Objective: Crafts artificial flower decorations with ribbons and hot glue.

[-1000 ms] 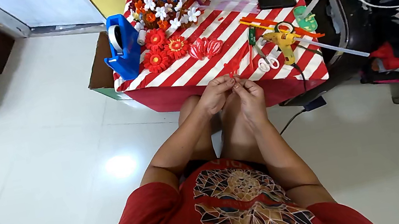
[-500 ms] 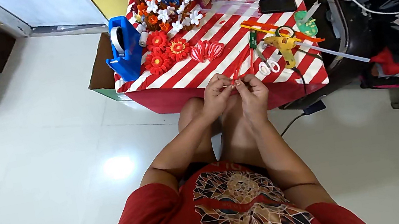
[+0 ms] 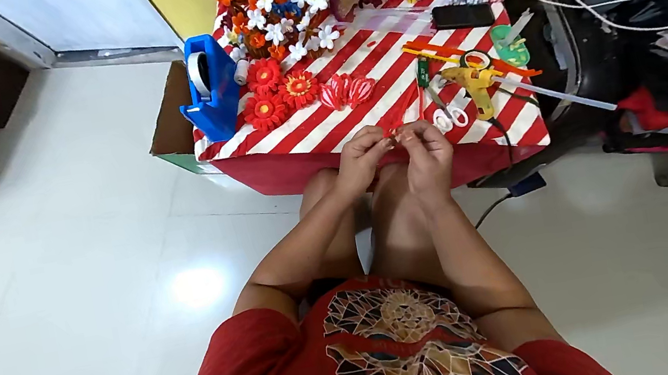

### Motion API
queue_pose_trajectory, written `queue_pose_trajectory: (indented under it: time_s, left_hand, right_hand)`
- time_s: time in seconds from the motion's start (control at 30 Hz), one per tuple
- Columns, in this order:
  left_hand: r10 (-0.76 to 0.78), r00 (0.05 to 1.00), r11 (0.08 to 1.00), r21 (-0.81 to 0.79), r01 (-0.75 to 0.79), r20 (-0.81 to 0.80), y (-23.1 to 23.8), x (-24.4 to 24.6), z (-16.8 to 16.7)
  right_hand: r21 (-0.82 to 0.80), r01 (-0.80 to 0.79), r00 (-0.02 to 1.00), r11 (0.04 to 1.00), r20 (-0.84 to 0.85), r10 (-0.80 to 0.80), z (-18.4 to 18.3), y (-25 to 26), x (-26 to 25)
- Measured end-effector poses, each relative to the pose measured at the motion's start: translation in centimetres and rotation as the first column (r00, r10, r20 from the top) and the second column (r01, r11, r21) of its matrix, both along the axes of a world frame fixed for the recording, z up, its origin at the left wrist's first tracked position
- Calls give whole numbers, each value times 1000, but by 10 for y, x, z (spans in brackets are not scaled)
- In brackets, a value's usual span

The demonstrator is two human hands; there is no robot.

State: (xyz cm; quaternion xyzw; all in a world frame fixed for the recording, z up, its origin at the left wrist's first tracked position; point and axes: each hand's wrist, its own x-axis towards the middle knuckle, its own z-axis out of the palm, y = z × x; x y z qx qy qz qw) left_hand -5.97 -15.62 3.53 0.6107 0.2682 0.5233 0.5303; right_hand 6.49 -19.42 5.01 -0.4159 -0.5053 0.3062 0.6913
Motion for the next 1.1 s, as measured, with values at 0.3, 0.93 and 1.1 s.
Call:
queue_pose_trajectory:
  time_s: [0.3, 0.93, 1.1]
  left_hand:
    - [30, 998, 997, -69, -26, 64, 8, -1, -9]
    - [123, 259, 991, 130, 11, -958, 216, 69, 24]
    - [192, 242, 980, 199, 2, -951, 224, 67, 16]
  right_hand:
    - [-71, 99, 990, 993, 106, -92, -18, 4, 2]
    - [-86, 230, 635, 969, 768, -82, -112, 8, 30]
    - [-69, 233, 648, 970, 754, -102, -114, 10, 30]
